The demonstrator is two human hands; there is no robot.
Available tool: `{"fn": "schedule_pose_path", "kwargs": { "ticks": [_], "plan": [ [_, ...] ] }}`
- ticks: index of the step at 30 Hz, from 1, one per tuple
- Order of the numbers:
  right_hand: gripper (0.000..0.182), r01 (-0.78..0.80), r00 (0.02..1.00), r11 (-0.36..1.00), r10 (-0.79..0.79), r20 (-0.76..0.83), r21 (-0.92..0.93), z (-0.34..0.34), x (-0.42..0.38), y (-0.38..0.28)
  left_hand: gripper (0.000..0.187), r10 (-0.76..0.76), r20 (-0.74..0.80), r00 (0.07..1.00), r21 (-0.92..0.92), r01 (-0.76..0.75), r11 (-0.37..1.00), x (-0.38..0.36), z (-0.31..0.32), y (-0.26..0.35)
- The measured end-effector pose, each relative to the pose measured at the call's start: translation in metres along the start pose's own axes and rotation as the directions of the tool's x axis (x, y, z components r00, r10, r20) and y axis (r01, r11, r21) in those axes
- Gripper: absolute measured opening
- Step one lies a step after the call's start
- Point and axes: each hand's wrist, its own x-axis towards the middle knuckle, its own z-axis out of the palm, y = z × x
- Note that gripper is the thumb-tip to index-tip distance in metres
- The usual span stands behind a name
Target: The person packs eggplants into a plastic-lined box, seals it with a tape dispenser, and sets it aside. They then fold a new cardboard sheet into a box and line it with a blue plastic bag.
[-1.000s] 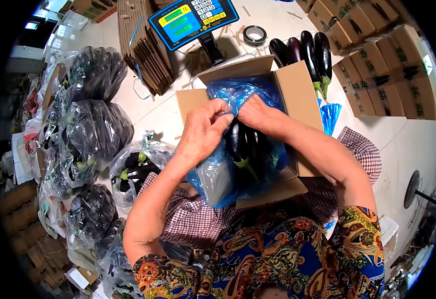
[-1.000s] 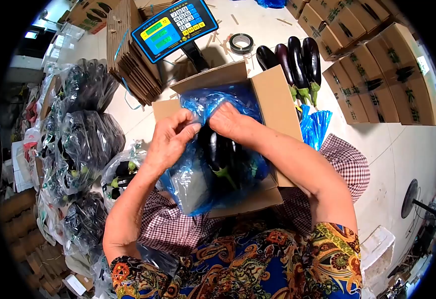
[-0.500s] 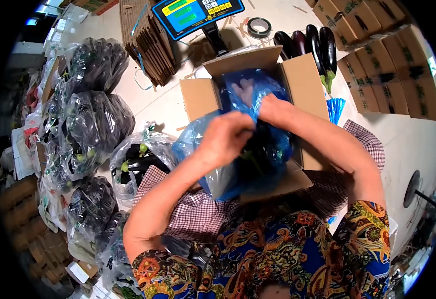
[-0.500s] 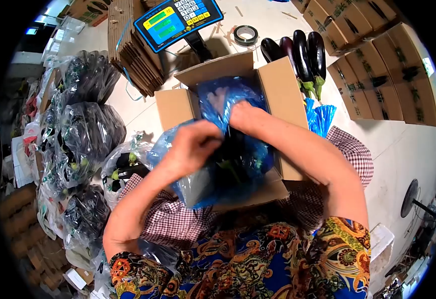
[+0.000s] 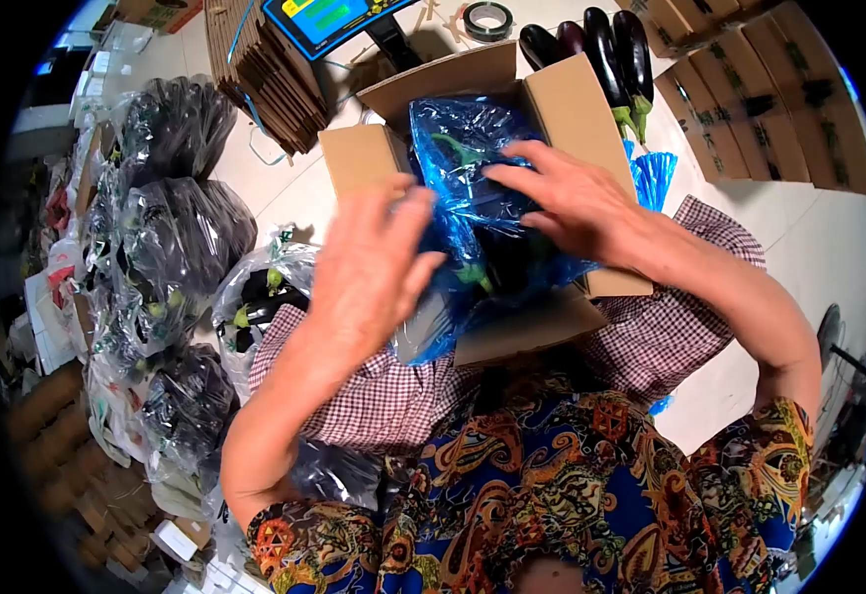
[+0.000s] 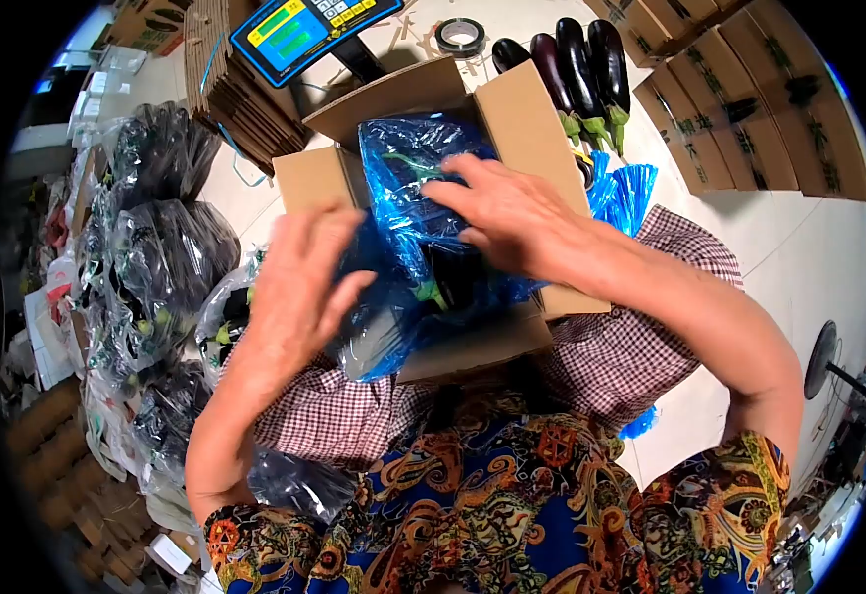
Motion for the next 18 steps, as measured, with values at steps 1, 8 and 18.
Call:
{"fn": "schedule_pose_path", "kwargs": {
  "ticks": [1,8,18],
  "plan": [
    [0.055,0.064,0.997,0.996,-0.067,-0.045,-0.062,0.017,0.011,0.007,0.058,-0.052,0.045,0.998,0.085,0.048,0.995,-0.004,-0.006,-0.008],
    [0.018,0.119,0.948,0.985,-0.074,0.309,-0.128,0.090,0.054,0.017,0.015,-0.153,0.453,0.879,0.001,0.171,0.985,-0.045,0.033,-0.024],
    [0.026,0.080,0.981,0.988,-0.056,0.184,-0.129,0.016,-0.011,-0.001,0.052,-0.201,0.366,0.909,-0.735,0.415,0.536,0.032,0.056,-0.010]
  ]
}}
